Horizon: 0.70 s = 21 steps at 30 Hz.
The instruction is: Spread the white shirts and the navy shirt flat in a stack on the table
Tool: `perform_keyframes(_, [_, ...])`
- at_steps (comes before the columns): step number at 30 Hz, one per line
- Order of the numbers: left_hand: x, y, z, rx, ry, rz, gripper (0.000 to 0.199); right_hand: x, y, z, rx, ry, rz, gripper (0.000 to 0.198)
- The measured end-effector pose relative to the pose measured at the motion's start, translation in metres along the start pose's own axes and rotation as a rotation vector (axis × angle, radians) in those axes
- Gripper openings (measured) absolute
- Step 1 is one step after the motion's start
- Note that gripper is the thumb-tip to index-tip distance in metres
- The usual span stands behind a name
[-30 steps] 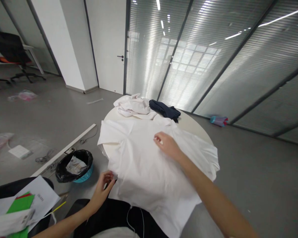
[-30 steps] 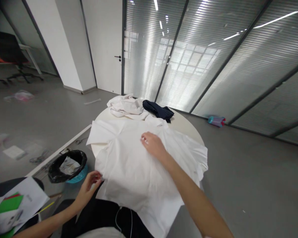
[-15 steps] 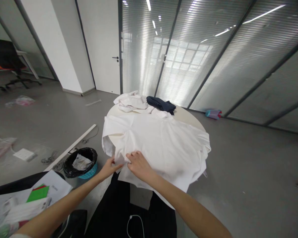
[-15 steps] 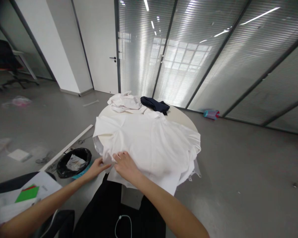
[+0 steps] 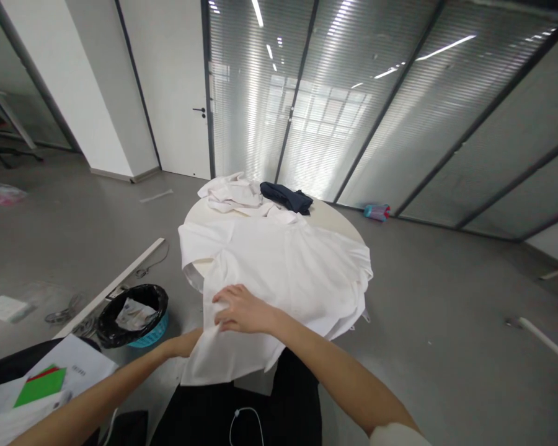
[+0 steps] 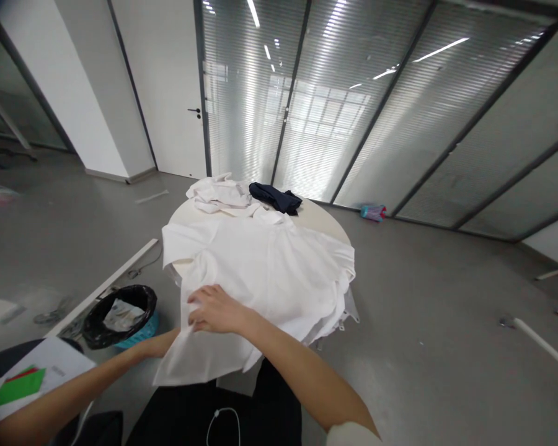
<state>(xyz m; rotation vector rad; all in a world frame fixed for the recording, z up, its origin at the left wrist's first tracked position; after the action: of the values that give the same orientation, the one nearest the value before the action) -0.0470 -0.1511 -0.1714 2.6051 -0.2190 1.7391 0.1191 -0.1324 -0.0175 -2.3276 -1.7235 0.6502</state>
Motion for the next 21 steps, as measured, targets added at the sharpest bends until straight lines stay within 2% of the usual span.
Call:
perform_keyframes(2, [0.001,0.000,-0.008,-0.318,0.024,-0.060,0.040,0.004,0.004,0.005,0.001,-0.090,0.027,0.032])
perform_keyframes(3, [0.004,-0.002,-0.018,-0.420,0.019,-0.096,0.037,0.010,0.007,-0.001,0.055,-0.141,0.068,0.037])
perform_keyframes(4, [0.010,-0.009,-0.032,-0.448,-0.001,-0.130,0.031,0.021,0.011,-0.013,0.131,-0.180,0.124,0.040])
perform_keyframes(7, [0.051,-0.047,-0.070,-0.377,-0.036,-0.140,0.029,0.081,0.036,-0.067,0.361,-0.119,0.348,0.035])
perform_keyframes(9, [0.093,-0.083,-0.077,-0.251,-0.027,-0.048,0.035,0.135,0.062,-0.102,0.419,0.065,0.529,0.035])
perform_keyframes(10, [0.114,-0.103,-0.075,-0.149,-0.043,0.024,0.037,0.162,0.077,-0.115,0.422,0.185,0.629,0.037])
perform_keyframes(12, [0.149,-0.142,-0.055,-0.010,-0.119,0.179,0.041,0.209,0.106,-0.128,0.362,0.387,0.811,0.044])
perform_keyframes(14, [0.169,-0.178,-0.019,0.035,-0.222,0.337,0.043,0.240,0.131,-0.124,0.241,0.462,0.975,0.052])
perform_keyframes(16, [0.173,-0.208,0.017,0.041,-0.332,0.494,0.044,0.254,0.147,-0.115,0.153,0.420,1.054,0.055])
perform_keyframes(17, [0.168,-0.220,0.032,0.034,-0.396,0.543,0.045,0.254,0.152,-0.113,0.154,0.366,1.053,0.056])
perform_keyframes(19, [0.150,-0.239,0.052,-0.007,-0.524,0.570,0.051,0.250,0.165,-0.122,0.278,0.244,1.011,0.053])
perform_keyframes(21, [0.130,-0.252,0.058,-0.061,-0.602,0.549,0.055,0.241,0.189,-0.146,0.489,0.159,0.991,0.050])
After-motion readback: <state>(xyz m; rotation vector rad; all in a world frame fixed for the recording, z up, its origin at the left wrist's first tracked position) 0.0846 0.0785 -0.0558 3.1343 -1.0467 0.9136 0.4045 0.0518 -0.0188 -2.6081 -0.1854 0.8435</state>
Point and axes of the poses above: each hand's wrist, its own y-axis away from the middle knuckle, its own z-axis out of the palm, x = y × z, the point moved 5 cm from there along -y, towards the middle knuckle, and after that the axes turned 13 degrees about x, right-handed, at the moved point
